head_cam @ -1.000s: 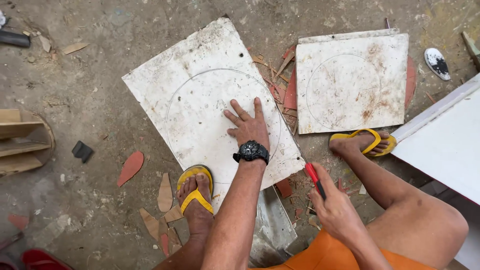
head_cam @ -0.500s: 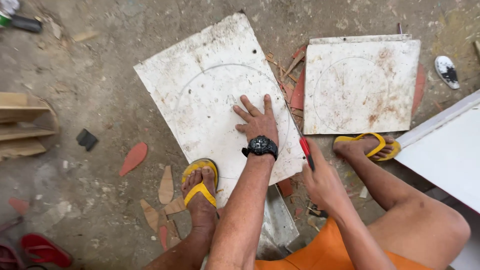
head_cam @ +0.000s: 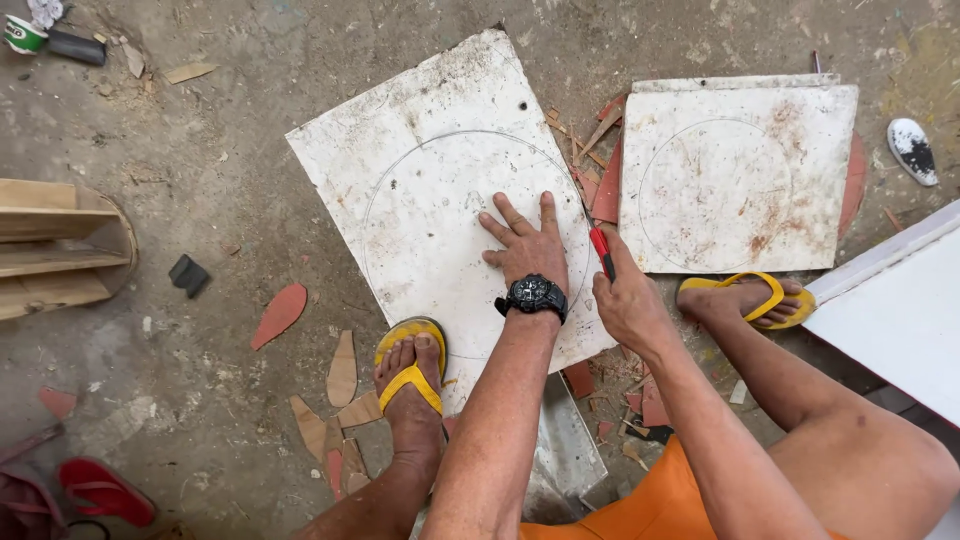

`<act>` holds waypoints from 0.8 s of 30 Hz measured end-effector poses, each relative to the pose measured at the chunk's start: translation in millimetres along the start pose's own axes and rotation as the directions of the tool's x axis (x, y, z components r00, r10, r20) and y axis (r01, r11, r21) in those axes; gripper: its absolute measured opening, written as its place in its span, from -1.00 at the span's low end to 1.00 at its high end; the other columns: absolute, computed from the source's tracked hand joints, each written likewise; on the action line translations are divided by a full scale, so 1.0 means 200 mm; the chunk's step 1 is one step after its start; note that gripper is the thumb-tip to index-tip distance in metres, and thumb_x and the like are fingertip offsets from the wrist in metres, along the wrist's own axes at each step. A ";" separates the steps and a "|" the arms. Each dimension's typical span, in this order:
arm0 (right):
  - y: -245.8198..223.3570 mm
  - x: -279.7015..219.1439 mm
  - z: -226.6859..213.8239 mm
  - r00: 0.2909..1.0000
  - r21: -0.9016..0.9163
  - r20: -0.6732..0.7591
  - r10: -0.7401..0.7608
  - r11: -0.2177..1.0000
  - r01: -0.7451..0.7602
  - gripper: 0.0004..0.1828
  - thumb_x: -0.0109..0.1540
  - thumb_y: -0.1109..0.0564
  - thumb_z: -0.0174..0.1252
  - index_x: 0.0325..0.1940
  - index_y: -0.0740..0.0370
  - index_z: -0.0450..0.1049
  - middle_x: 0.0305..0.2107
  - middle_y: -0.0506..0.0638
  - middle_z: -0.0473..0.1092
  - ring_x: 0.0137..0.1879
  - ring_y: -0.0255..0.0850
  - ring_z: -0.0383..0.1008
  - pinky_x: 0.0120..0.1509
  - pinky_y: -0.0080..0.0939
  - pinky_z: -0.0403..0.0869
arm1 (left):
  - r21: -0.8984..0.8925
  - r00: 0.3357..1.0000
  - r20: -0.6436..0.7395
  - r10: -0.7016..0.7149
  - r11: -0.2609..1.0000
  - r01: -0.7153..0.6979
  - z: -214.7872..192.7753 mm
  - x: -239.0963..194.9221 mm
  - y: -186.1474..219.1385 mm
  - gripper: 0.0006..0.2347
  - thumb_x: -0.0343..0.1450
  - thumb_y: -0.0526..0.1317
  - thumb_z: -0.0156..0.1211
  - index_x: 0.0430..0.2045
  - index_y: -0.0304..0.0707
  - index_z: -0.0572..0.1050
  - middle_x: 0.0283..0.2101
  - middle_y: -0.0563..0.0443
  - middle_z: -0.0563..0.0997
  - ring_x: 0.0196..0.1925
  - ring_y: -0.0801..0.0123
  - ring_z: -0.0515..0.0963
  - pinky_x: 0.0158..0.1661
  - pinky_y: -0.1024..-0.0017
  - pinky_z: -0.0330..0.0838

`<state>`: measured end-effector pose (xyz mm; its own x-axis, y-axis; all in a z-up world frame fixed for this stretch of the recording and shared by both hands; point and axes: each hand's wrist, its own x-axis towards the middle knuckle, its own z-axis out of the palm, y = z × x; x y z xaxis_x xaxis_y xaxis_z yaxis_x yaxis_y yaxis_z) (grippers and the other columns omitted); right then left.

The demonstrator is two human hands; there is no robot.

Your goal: Sawing a circular shape out of a board using a hand saw

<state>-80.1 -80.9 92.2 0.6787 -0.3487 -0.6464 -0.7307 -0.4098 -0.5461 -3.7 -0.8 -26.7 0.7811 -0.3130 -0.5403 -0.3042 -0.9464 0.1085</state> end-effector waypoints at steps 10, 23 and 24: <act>0.01 -0.66 -0.12 0.946 -0.025 0.061 0.318 0.948 -0.317 -0.26 0.31 0.07 -0.14 0.60 -0.23 -0.06 0.25 0.50 0.24 0.29 0.51 0.32 0.29 0.56 0.37 | 0.022 1.000 0.010 -0.019 1.000 0.019 -0.03 -0.02 0.00 -0.32 0.52 -0.40 -0.05 0.53 0.10 -0.20 0.48 -0.74 -0.32 0.47 -0.76 -0.23 0.11 -0.46 0.26; -0.04 -0.04 -0.02 0.995 -0.085 0.008 0.101 0.991 -0.100 -0.27 0.30 -0.03 -0.15 0.58 -0.33 -0.08 0.18 0.49 0.31 0.28 0.42 0.33 0.37 0.35 0.31 | -0.003 1.000 -0.029 -0.013 1.000 0.012 0.00 0.00 0.02 -0.34 0.51 -0.43 -0.08 0.52 0.11 -0.16 0.48 -0.76 -0.33 0.46 -0.81 -0.25 0.06 -0.56 0.23; -0.09 -0.11 -0.03 0.993 -0.071 0.021 0.116 0.991 -0.114 -0.25 0.28 -0.04 -0.15 0.58 -0.34 -0.07 0.17 0.50 0.32 0.26 0.45 0.34 0.36 0.38 0.31 | -0.007 1.000 -0.024 -0.016 1.000 0.015 0.02 -0.01 0.01 -0.34 0.51 -0.44 -0.08 0.52 0.11 -0.14 0.47 -0.76 -0.31 0.45 -0.82 -0.24 0.05 -0.57 0.23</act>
<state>-82.2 -70.2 119.3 0.5879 -0.3758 -0.7164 -0.7961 -0.4259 -0.4299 -8.4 -0.9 -28.2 0.7985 -0.3000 -0.5219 -0.2882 -0.9517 0.1062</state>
